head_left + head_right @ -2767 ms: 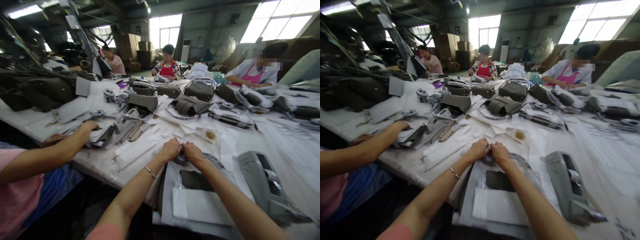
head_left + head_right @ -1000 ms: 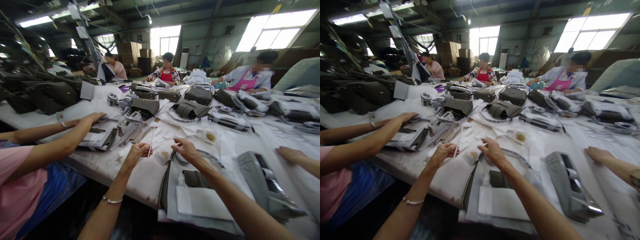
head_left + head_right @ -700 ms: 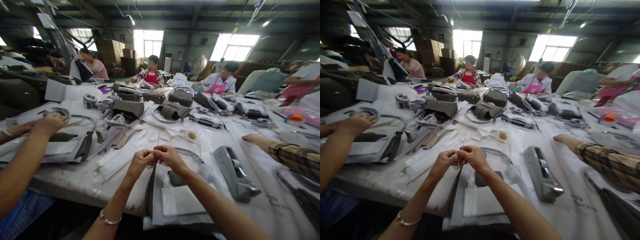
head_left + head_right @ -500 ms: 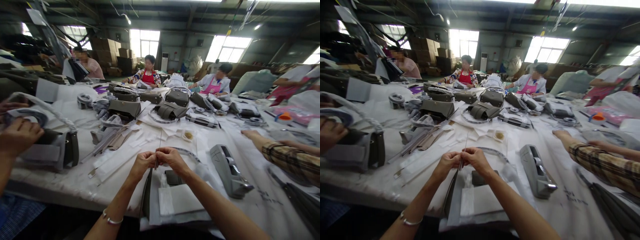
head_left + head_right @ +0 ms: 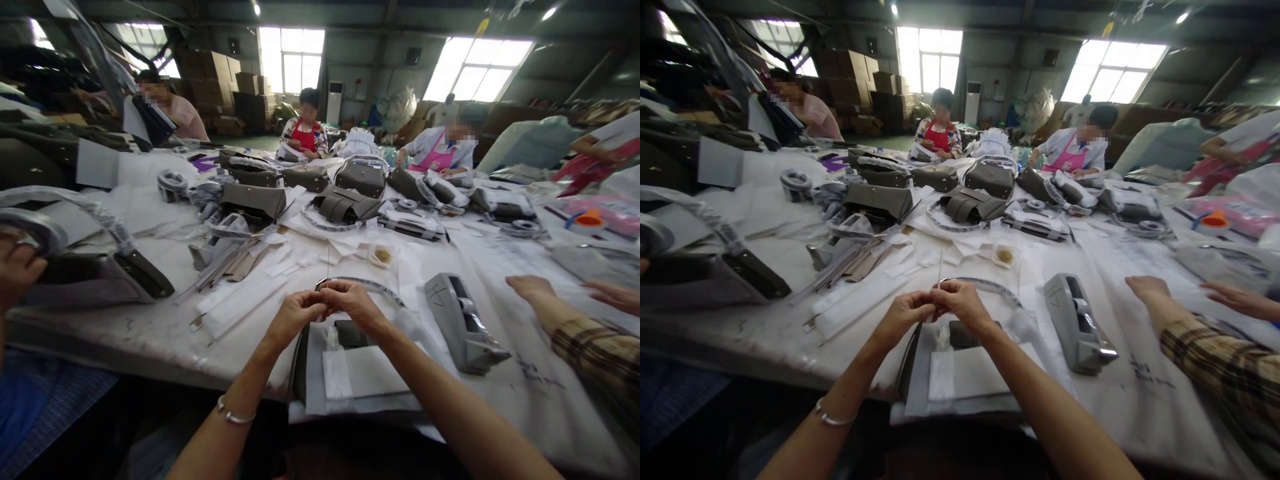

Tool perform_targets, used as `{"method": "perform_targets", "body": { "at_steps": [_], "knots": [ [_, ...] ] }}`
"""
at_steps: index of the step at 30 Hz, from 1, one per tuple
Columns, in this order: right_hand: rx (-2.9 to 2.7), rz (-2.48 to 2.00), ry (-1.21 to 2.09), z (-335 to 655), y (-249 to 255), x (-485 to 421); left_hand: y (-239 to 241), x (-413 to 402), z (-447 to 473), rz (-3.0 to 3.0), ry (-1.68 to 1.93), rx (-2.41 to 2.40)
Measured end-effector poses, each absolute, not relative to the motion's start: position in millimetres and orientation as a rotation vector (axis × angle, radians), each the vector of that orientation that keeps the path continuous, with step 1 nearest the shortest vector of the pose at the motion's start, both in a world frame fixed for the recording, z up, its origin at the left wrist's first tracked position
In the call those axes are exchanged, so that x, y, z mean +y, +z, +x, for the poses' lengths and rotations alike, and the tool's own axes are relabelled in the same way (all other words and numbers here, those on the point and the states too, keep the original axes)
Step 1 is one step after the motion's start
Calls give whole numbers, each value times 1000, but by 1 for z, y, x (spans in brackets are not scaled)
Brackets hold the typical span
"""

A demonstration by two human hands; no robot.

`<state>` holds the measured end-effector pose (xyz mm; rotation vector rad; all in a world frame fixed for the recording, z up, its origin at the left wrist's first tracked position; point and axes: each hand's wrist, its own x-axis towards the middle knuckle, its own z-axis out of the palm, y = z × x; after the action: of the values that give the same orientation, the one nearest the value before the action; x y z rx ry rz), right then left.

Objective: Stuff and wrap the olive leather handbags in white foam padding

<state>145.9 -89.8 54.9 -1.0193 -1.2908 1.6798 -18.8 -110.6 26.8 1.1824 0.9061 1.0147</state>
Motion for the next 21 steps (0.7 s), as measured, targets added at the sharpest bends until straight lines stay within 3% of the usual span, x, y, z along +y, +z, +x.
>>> {"method": "perform_targets", "body": {
  "at_steps": [9, 14, 19, 21],
  "knots": [
    [-1329, -1009, 1802, 137, 46, -84, 10, -114, -43, 949, 1025, 871],
    [-1326, -1141, 1865, 110, 34, -75, 4, -113, -78, 878, 1480, 1321],
    [-1652, -1356, 1456, 86, 35, -66, 15, -121, -94, 904, 1526, 1258],
    [-1645, -1240, 1519, 87, 41, -66, 20, -126, -89, 891, 1386, 1074]
  ]
}}
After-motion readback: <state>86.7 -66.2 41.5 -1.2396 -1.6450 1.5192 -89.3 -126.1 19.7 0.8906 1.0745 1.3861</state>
